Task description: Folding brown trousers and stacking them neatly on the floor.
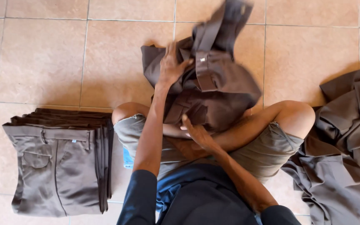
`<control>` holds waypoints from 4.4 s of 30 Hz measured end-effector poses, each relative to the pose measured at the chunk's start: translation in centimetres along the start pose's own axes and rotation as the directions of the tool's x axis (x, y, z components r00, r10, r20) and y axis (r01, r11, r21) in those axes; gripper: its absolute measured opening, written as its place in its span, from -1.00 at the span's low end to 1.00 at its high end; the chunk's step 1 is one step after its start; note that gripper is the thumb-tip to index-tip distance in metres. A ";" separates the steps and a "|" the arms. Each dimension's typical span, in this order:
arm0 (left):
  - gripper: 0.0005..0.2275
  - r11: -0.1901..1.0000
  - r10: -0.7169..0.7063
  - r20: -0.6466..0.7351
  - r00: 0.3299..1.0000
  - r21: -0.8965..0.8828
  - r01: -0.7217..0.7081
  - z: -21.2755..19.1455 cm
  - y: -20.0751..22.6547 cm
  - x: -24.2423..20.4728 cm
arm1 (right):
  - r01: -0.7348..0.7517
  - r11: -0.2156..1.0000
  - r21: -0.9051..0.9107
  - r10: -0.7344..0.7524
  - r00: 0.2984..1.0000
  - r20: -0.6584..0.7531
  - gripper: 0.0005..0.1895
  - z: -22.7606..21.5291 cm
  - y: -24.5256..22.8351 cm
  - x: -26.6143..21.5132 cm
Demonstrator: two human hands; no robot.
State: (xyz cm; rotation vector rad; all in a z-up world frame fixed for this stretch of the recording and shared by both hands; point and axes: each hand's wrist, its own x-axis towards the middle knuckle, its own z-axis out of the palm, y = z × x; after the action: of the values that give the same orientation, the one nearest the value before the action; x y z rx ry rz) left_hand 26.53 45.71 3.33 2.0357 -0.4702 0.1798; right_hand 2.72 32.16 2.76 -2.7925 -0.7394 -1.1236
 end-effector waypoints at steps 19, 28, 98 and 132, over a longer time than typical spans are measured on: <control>-0.83 0.744 -0.554 -0.322 0.768 0.222 0.630 0.9 -9.1 -12.6 | -0.738 0.631 0.238 0.637 0.669 0.383 -0.75 11.1 20.2 -1.4; -0.78 0.913 -0.406 -0.460 0.790 -0.160 0.376 0.3 -0.1 -9.2 | -0.928 0.373 0.009 0.593 0.246 0.767 0.08 1.9 20.8 3.3; -0.76 0.852 0.025 -0.187 0.982 0.518 0.077 9.1 -7.9 -11.6 | -0.906 -0.214 0.364 0.446 0.241 0.862 -0.80 16.6 17.7 -5.1; -0.24 0.985 0.161 -0.212 0.964 0.101 -0.143 6.0 2.8 -6.7 | -0.602 -0.015 0.799 0.360 0.742 0.566 -0.76 7.7 18.6 0.9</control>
State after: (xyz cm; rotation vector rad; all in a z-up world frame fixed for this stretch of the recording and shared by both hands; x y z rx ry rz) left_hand 18.87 41.03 0.49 2.0328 -0.4863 0.5209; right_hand 16.54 17.65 0.16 -1.6416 -0.1844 -0.0193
